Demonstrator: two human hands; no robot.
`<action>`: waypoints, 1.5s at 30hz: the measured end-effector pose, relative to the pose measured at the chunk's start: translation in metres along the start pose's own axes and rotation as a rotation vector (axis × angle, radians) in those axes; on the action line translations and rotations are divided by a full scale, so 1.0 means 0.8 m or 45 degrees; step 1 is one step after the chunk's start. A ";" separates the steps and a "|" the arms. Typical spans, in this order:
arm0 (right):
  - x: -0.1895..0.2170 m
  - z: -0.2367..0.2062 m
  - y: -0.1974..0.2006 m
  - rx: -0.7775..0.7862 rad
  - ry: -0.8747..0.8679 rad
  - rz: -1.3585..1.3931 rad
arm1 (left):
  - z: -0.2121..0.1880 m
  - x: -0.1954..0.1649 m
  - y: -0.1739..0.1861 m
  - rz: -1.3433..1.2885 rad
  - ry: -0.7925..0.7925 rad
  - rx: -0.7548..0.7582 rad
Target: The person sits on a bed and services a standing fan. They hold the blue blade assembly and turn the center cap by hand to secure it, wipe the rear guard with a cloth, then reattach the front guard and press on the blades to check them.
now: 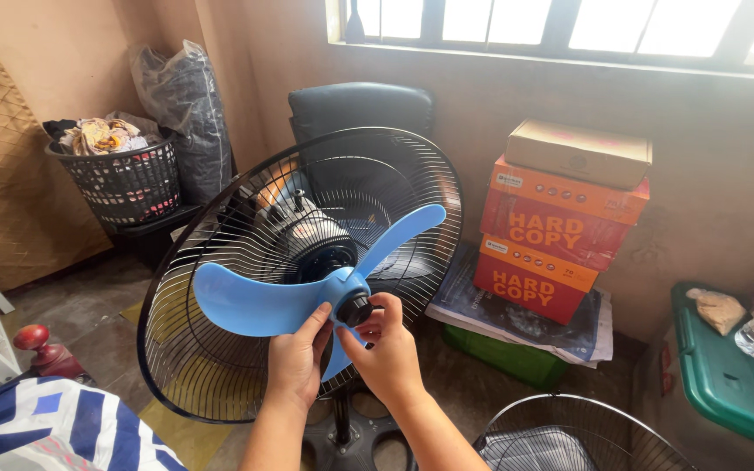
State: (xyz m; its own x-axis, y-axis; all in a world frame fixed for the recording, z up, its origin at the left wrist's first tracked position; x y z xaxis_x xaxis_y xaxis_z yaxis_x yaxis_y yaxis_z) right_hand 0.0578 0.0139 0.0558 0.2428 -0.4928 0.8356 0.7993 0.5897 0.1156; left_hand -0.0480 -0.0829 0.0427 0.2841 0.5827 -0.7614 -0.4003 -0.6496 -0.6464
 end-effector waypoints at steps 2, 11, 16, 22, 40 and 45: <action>-0.004 -0.001 0.001 0.013 -0.028 0.034 | 0.000 0.000 0.000 0.008 0.001 -0.010; -0.001 0.006 0.013 -0.027 -0.138 -0.152 | -0.003 0.000 -0.003 0.025 0.024 -0.039; 0.004 0.005 0.012 -0.065 -0.069 -0.017 | -0.003 0.001 -0.004 0.013 0.036 -0.033; -0.001 0.003 0.006 0.005 -0.103 -0.044 | -0.003 0.001 -0.003 0.010 0.060 -0.042; 0.013 -0.002 0.003 -0.045 0.001 0.007 | -0.008 -0.003 -0.002 0.026 0.064 -0.057; 0.011 -0.006 0.003 -0.008 -0.053 -0.012 | -0.007 -0.003 -0.001 -0.016 0.037 -0.017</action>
State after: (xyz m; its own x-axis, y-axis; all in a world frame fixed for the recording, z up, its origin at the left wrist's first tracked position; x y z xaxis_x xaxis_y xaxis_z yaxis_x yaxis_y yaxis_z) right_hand 0.0642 0.0078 0.0607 0.2126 -0.4713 0.8559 0.8047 0.5814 0.1203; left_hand -0.0435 -0.0865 0.0448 0.3140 0.5765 -0.7543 -0.3851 -0.6489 -0.6562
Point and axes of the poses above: each hand's wrist, its own z-axis towards the middle knuckle, its own y-axis out of the back of the hand, x = y × z, the point moved 3 cm from there along z, towards the middle knuckle
